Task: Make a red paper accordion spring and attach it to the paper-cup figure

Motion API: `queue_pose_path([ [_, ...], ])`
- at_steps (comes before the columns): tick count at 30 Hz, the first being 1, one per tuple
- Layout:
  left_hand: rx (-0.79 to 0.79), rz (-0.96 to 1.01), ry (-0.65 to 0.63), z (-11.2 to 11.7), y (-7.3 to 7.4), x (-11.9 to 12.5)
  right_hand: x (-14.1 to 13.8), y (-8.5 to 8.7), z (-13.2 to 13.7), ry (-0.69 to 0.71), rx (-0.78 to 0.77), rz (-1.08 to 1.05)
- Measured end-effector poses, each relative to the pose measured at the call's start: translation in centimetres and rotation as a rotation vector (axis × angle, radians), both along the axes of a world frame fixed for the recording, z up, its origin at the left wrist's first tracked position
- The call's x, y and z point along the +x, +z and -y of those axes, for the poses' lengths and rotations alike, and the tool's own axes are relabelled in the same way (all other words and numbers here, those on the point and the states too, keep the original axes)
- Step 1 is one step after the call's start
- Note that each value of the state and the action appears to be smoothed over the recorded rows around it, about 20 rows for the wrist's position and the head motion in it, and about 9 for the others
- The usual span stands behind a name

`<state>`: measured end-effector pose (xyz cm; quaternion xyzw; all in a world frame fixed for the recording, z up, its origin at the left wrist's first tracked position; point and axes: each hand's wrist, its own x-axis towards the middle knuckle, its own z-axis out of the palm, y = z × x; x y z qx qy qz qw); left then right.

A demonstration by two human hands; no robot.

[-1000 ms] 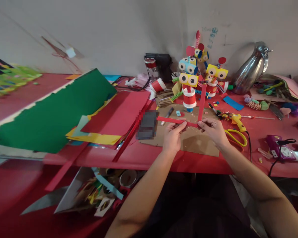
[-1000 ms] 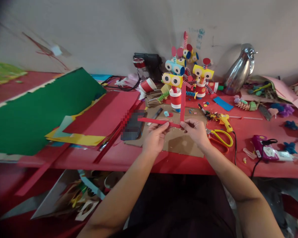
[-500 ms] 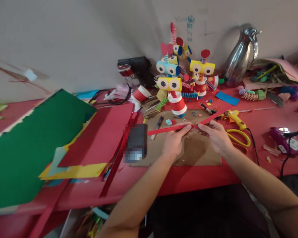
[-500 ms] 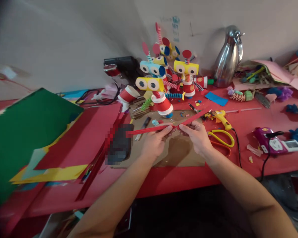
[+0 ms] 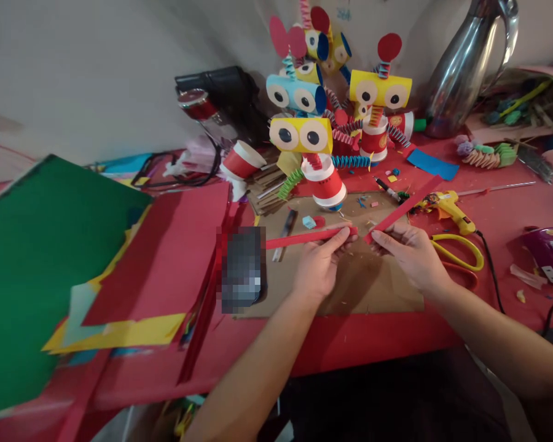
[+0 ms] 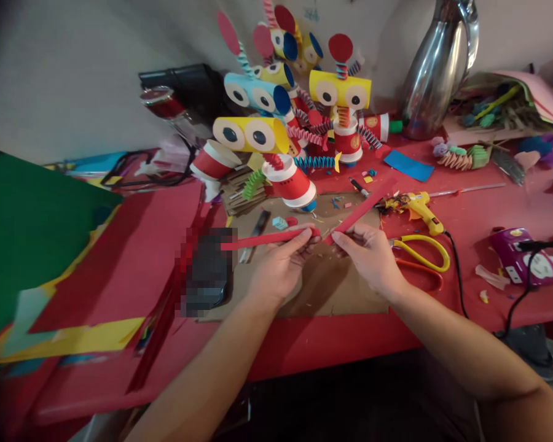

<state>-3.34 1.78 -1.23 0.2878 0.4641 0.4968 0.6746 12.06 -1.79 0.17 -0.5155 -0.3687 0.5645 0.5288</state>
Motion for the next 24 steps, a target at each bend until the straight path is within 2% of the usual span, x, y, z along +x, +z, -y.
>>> queue_pose_path([
  [7,-0.037,-0.011,-0.136,0.9,0.0,0.4,0.1,-0.5,-0.1,0.042,0.061,0.105],
  [16,-0.068,-0.027,-0.244,1.2,0.3,0.4,0.4,-0.7,-0.1,0.136,0.169,0.406],
  [24,-0.105,-0.024,-0.305,1.3,0.8,0.3,1.2,-0.1,-0.4,0.257,0.132,0.63],
])
